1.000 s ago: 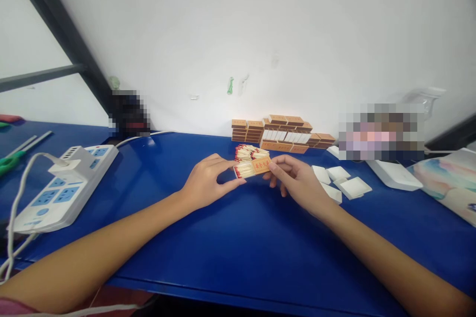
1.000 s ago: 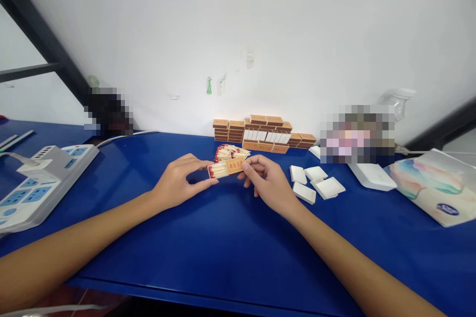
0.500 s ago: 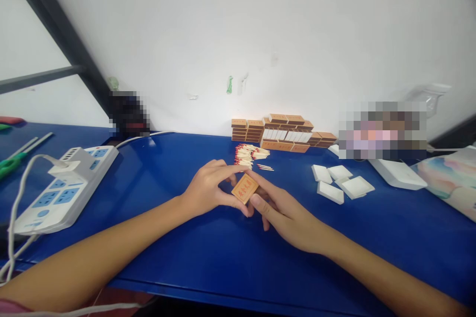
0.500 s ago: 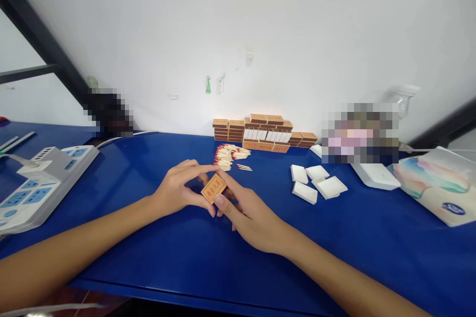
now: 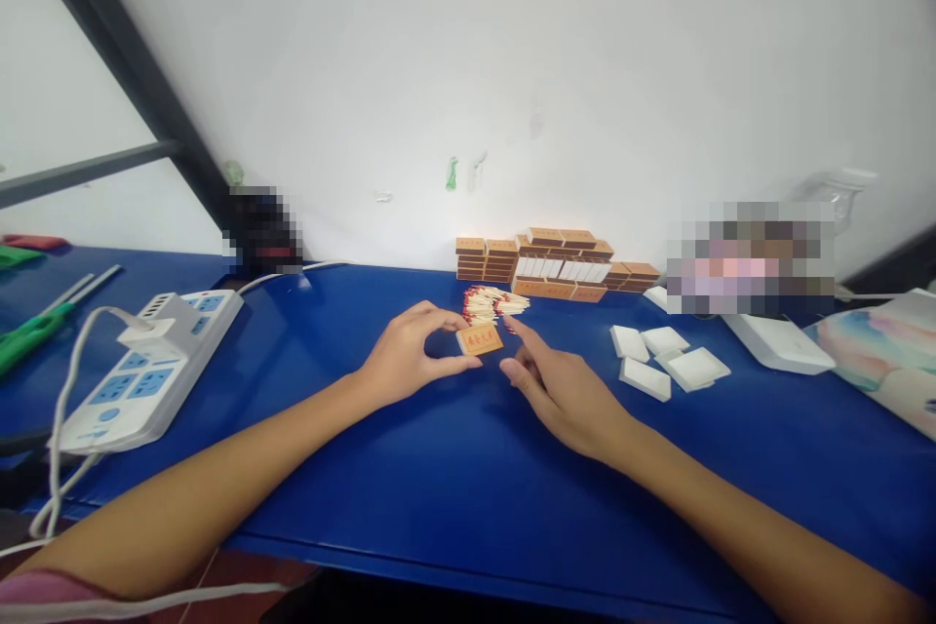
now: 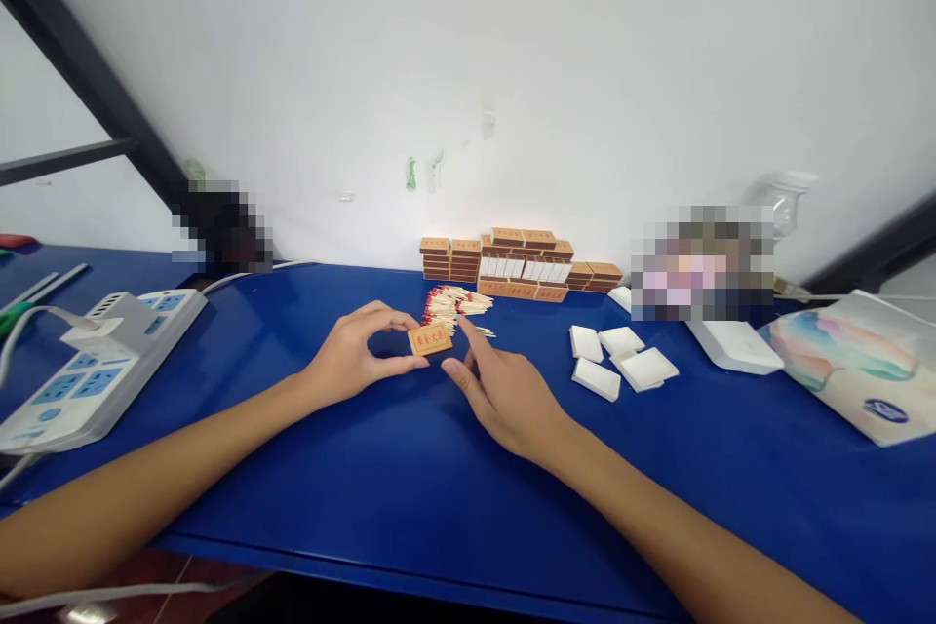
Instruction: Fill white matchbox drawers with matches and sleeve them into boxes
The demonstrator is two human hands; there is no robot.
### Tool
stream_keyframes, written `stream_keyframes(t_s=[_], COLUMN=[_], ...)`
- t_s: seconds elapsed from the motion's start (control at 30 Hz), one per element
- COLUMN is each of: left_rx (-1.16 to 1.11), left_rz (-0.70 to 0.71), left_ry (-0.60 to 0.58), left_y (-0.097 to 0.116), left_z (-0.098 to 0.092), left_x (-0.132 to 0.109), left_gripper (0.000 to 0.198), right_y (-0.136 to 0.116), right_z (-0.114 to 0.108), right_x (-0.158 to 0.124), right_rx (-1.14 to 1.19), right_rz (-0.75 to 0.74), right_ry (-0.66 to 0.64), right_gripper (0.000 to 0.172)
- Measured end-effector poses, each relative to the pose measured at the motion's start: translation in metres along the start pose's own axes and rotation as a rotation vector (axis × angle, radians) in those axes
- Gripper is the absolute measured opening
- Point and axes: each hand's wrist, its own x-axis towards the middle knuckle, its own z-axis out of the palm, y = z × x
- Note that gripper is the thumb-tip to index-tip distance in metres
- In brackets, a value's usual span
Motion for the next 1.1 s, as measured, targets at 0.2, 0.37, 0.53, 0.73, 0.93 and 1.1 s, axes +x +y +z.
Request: stream_keyframes(t_s=[0.2,0.37,0.53,0.73,0.93,1.1], left_rx=[0.050,0.074,0.093,0.111,0.134,0.156], left_rz=[-0.053,-0.077,-0.085,-0.061,-0.091,-0.140], left_ry=[-0.020,0.026,0.080,0.071,0.120,0.158], left_y=[-0.011,-0.014,-0.016,-0.015,-0.024,-0.038], left_z=[-0.013,-0.022,-0.026,-0.031,-0.039,-0.040], left_x=[0.016,0.026,0.034,0.043,0.054,0.064], left_gripper=[0.033,0.033,0.036,0.033,0.032,0.035], right_y=[0.011,0.011,0.010,0.010,0.012,0.013], right_z=[-0.009,-0.006,-0.006,-0.007,-0.006,-0.005], right_x=[0.005,0.002,0.003,0.004,0.005,0.006], right_rx=[-0.293,-0.348,-0.353,-0.358,-0.356,-0.355], right_rz=[-0.021,-0.068,-0.091,-0.102,-0.104,-0.096], right_ry=[0.063,0.073,0.048,0.013,-0.010,-0.016], right_gripper=[0.048,0.039,0.033,0.031,0.029,0.028])
